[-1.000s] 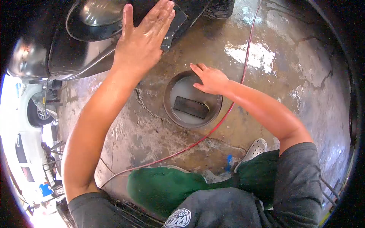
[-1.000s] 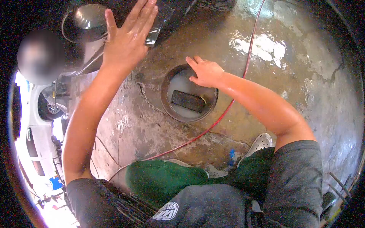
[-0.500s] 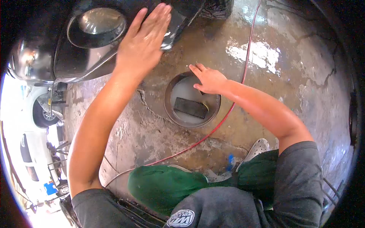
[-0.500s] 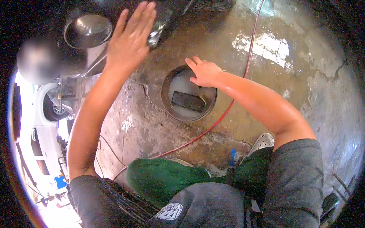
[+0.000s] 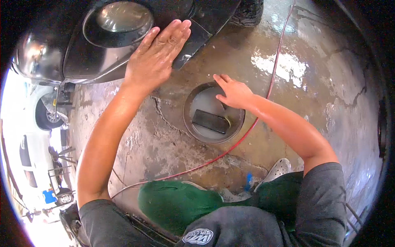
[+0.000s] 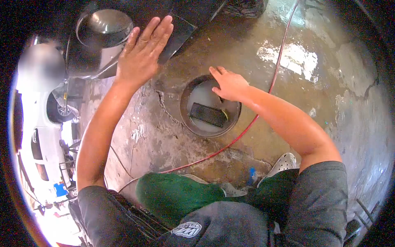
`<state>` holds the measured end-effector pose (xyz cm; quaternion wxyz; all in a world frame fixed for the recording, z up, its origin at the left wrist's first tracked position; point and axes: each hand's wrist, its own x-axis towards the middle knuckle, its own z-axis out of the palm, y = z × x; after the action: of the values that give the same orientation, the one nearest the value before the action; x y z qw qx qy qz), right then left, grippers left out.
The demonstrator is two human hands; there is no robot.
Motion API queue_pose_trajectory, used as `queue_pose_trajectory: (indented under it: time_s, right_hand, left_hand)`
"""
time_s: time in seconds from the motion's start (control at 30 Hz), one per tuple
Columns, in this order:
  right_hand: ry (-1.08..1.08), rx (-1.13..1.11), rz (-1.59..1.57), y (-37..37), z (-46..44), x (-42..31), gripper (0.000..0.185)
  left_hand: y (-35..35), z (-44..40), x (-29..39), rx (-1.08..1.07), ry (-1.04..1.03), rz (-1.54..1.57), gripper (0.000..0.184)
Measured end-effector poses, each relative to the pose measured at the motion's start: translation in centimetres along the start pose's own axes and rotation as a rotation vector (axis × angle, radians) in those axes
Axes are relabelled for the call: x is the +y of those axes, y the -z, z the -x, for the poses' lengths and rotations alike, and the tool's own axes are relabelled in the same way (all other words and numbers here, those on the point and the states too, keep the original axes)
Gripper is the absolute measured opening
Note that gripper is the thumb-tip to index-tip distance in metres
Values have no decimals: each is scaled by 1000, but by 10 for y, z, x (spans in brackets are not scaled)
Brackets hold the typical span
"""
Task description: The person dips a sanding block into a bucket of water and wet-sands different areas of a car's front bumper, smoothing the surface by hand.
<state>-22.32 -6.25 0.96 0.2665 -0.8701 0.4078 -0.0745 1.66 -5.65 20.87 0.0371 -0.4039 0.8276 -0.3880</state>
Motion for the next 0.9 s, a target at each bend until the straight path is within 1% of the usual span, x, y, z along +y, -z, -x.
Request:
queue_pose_trajectory:
  time_s: [0.13, 0.27, 0.3, 0.4, 0.5, 0.57, 0.6, 0.63, 0.67, 0.7, 0.73, 0.77, 0.8, 0.87, 0.9]
  right_hand:
    - [-33, -41, 9, 4, -2, -5, 73]
    - [-19, -21, 33, 7, -2, -8, 72]
    - [-16, -8, 42, 4, -2, -7, 72]
    - [-30, -8, 55, 7, -1, -9, 71]
    - [-26, 14, 65, 6, 0, -11, 70]
    - [-16, 30, 74, 4, 2, -10, 70]
    - [-10, 32, 76, 4, 3, -10, 70]
    - [-4, 36, 78, 4, 2, -10, 70]
    - [9, 62, 96, 2, 1, -8, 70]
    - [24, 85, 114, 0, 0, -7, 71]
    - [42, 104, 132, -3, -1, -6, 71]
    - [79, 136, 160, -5, -1, -4, 70]
    - [115, 171, 187, -6, -1, -3, 70]
    - [170, 219, 229, -3, -2, -6, 68]
    - [183, 229, 244, -3, 1, -8, 67]
  left_hand:
    - [-5, 25, -19, -23, -42, -52, 79]
    - [-15, 59, -37, -54, -30, -52, 73]
    - [-15, 70, -42, -88, -22, -18, 73]
    - [-32, 114, -61, -121, -16, -86, 72]
    - [-42, 159, -76, -280, 78, -53, 74]
    - [-44, 180, -66, -356, 209, 52, 75]
    - [-47, 191, -57, -393, 275, 105, 76]
    - [-50, 196, -34, -303, 291, 178, 74]
    - [-53, 195, -7, -329, 321, 368, 72]
    - [-44, 181, 25, -234, 270, 524, 72]
    - [-22, 151, 57, -311, 267, 677, 78]
    - [-21, 130, 86, -303, 228, 825, 71]
    - [-25, 124, 122, -253, 179, 785, 64]
    - [-53, 103, 189, -397, 160, 699, 60]
    - [-49, 81, 206, -667, 210, 791, 57]
